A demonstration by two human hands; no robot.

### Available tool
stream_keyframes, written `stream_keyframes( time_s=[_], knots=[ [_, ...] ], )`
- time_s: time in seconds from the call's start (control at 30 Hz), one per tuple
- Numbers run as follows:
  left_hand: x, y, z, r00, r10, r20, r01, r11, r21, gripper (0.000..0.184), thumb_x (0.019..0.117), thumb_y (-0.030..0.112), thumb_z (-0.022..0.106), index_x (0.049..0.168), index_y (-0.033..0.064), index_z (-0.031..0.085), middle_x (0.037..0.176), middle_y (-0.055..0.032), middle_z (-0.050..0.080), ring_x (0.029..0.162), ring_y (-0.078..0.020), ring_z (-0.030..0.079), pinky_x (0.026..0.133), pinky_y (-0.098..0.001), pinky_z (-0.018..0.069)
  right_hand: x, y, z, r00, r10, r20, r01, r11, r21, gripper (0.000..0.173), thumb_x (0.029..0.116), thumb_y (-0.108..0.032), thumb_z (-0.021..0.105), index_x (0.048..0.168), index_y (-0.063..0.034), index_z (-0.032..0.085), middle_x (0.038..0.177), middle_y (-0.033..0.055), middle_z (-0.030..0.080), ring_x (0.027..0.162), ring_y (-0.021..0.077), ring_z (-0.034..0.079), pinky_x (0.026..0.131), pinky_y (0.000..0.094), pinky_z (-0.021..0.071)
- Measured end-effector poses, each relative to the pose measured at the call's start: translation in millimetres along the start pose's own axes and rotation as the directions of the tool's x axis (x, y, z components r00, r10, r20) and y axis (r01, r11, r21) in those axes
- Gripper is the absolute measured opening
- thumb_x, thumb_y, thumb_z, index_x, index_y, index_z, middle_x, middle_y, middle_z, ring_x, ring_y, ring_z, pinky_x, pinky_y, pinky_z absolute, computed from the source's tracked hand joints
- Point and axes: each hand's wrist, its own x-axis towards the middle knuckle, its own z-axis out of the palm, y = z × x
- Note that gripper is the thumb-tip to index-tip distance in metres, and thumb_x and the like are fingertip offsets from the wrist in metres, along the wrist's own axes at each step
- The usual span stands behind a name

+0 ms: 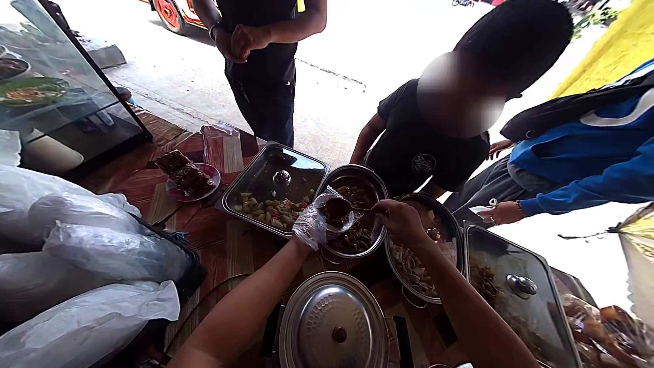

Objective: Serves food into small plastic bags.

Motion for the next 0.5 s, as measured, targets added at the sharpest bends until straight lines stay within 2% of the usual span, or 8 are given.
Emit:
stream_keyframes(
  time_s=[0.07, 0.1, 0.17, 0.23, 0.27, 0.33, 0.43, 0.5],
  knots=[
    [-3, 5, -4, 0.999, 0.045, 0.012, -0.044, 0.998, -0.044, 0.064, 0.084, 0.037, 0.078, 0.139, 0.0104, 0.059, 0.134, -0.0066, 0.065, 0.126, -0.0119, 0.058, 0.111, -0.0331, 0.0443, -6, -12, 6, 0.965, -0.194, -0.174, 0.169, 0.974, -0.148, 0.007, 0.0909, 0.002, 0.067, 0.093, -0.0002, 0.074, 0.088, 0.0177, 0.072, 0.081, 0.0373, 0.071, 0.072, 0.0583, 0.0516],
    [-5, 5, -6, 0.998, 0.056, 0.018, -0.054, 0.995, -0.078, 0.065, 0.0824, 0.037, 0.08, 0.138, 0.0094, 0.06, 0.132, -0.0062, 0.065, 0.123, -0.0109, 0.059, 0.11, -0.032, 0.0452, -5, -12, 4, 0.963, -0.194, -0.19, 0.166, 0.974, -0.152, 0.007, 0.0906, 0.002, 0.067, 0.093, 0.0, 0.074, 0.087, 0.0176, 0.072, 0.08, 0.037, 0.071, 0.07, 0.0576, 0.0515],
    [-8, 1, -9, 0.997, 0.07, 0.025, -0.067, 0.992, -0.109, 0.069, 0.0795, 0.04, 0.082, 0.136, 0.0075, 0.06, 0.129, -0.0065, 0.067, 0.121, -0.0108, 0.061, 0.109, -0.0314, 0.0461, 3, -4, -5, 0.997, 0.026, -0.074, -0.029, 0.999, -0.035, 0.012, 0.0966, -0.003, 0.064, 0.103, -0.0011, 0.074, 0.095, 0.0182, 0.073, 0.089, 0.0372, 0.07, 0.079, 0.0599, 0.053],
    [-12, -2, -17, 0.999, 0.054, 0.007, -0.052, 0.984, -0.172, 0.076, 0.0743, 0.042, 0.086, 0.136, 0.0068, 0.06, 0.126, -0.0058, 0.068, 0.118, -0.0092, 0.062, 0.107, -0.0299, 0.0482, 20, 26, -3, 0.975, 0.223, 0.024, -0.224, 0.966, 0.127, 0.015, 0.0986, -0.008, 0.065, 0.109, -0.0015, 0.073, 0.101, 0.0196, 0.072, 0.095, 0.0368, 0.069, 0.086, 0.0619, 0.0514],
    [-15, -3, -21, 0.999, 0.042, -0.01, -0.043, 0.983, -0.179, 0.078, 0.0718, 0.042, 0.087, 0.136, 0.0062, 0.059, 0.125, -0.0057, 0.068, 0.117, -0.0086, 0.063, 0.106, -0.0291, 0.0485, 28, 42, 1, 0.957, 0.289, 0.032, -0.291, 0.945, 0.149, 0.016, 0.0987, -0.01, 0.065, 0.11, -0.0023, 0.073, 0.102, 0.0192, 0.072, 0.097, 0.0362, 0.068, 0.088, 0.0619, 0.0509],
    [-20, -7, -30, 0.999, 0.037, -0.039, -0.043, 0.984, -0.172, 0.08, 0.0705, 0.044, 0.088, 0.135, 0.0055, 0.059, 0.125, -0.0055, 0.069, 0.117, -0.008, 0.063, 0.106, -0.0283, 0.0486, 40, 68, 14, 0.918, 0.395, -0.007, -0.395, 0.918, 0.031, 0.018, 0.0996, -0.013, 0.064, 0.113, -0.0079, 0.074, 0.105, 0.0183, 0.073, 0.1, 0.0382, 0.069, 0.087, 0.0641, 0.0504],
    [-25, -15, -41, 0.998, 0.033, -0.045, -0.044, 0.96, -0.275, 0.073, 0.0762, 0.033, 0.087, 0.136, 0.0034, 0.058, 0.125, -0.0064, 0.068, 0.116, -0.0077, 0.063, 0.105, -0.0267, 0.0494, 49, 84, 36, 0.872, 0.487, -0.039, -0.487, 0.861, -0.148, 0.02, 0.0997, -0.013, 0.062, 0.115, -0.01, 0.073, 0.11, 0.0211, 0.073, 0.106, 0.0433, 0.068, 0.086, 0.0666, 0.0502],
    [-26, -25, -45, 0.998, 0.033, -0.056, -0.049, 0.949, -0.31, 0.064, 0.0811, 0.027, 0.084, 0.134, 0.0017, 0.059, 0.124, -0.0079, 0.068, 0.116, -0.0091, 0.063, 0.105, -0.0268, 0.0495, 52, 89, 45, 0.871, 0.49, 0.026, -0.482, 0.865, -0.135, 0.021, 0.0991, -0.012, 0.062, 0.117, -0.0106, 0.073, 0.112, 0.021, 0.073, 0.108, 0.0431, 0.068, 0.088, 0.0664, 0.0496]
  ],
)
